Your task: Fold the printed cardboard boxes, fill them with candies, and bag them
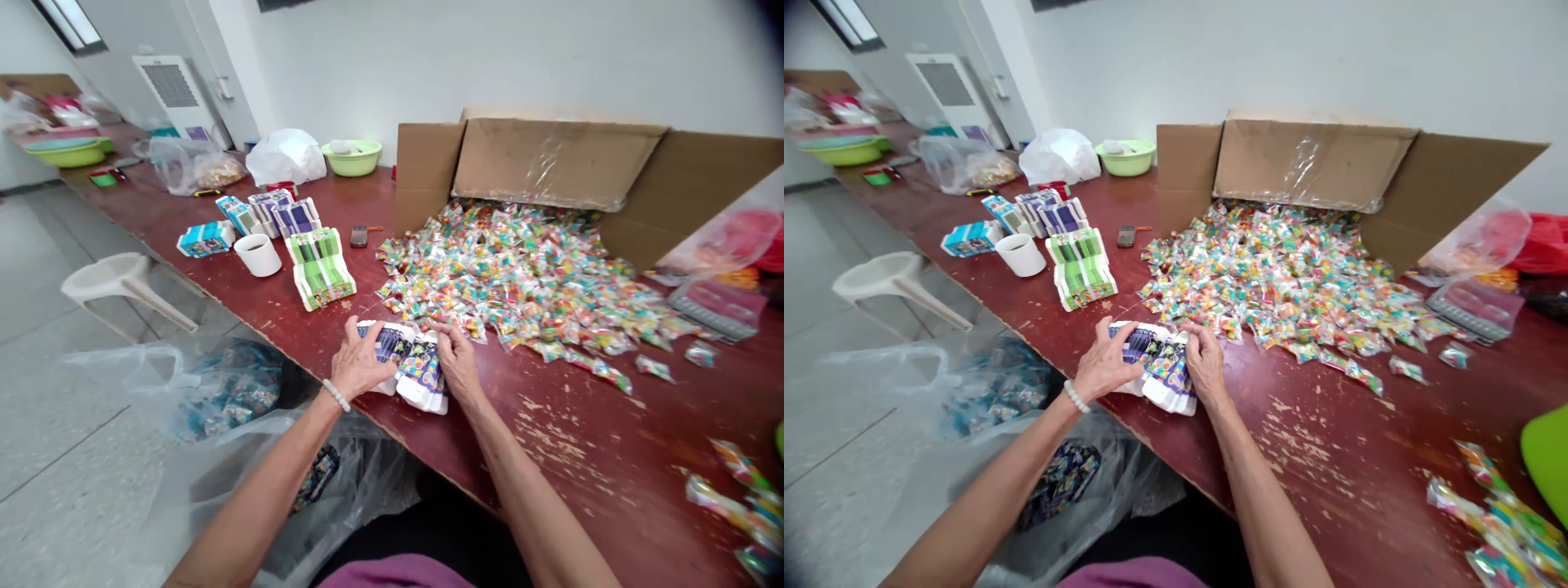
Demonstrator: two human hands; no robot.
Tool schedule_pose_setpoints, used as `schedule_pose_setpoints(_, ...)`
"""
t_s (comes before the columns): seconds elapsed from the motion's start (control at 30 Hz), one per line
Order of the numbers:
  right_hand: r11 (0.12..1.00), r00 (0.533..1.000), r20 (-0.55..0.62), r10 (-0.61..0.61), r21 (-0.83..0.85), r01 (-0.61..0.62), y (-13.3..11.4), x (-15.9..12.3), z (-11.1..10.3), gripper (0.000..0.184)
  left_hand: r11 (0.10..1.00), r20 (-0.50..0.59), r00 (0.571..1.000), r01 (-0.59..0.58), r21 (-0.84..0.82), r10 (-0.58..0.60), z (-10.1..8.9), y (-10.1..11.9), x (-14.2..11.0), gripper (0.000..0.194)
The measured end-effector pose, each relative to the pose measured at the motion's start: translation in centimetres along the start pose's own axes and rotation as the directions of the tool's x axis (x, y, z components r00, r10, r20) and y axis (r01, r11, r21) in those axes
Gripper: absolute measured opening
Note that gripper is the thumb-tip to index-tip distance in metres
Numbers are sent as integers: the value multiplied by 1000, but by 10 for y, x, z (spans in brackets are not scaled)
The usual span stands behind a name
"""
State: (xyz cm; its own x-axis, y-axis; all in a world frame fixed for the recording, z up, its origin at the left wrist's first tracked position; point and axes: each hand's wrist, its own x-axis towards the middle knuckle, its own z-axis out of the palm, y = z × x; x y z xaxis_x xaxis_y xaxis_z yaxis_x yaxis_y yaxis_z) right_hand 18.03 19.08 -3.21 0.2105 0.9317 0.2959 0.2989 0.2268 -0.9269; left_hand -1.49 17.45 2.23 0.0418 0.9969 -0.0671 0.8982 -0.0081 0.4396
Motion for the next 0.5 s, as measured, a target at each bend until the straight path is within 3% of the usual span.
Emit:
schedule_pose_setpoints(0.23, 998, 998, -47, 40, 56, -37, 1, -13, -6, 32, 1000, -27, 1000, -12, -25, 11, 4, -4, 4, 77)
schedule_pose_setpoints(0.5, 992, 993, -87, 75, 104, -65, -3, -26, -20, 30, 905, -72, 996, -83, -417, 58, 0, -25, 14, 80)
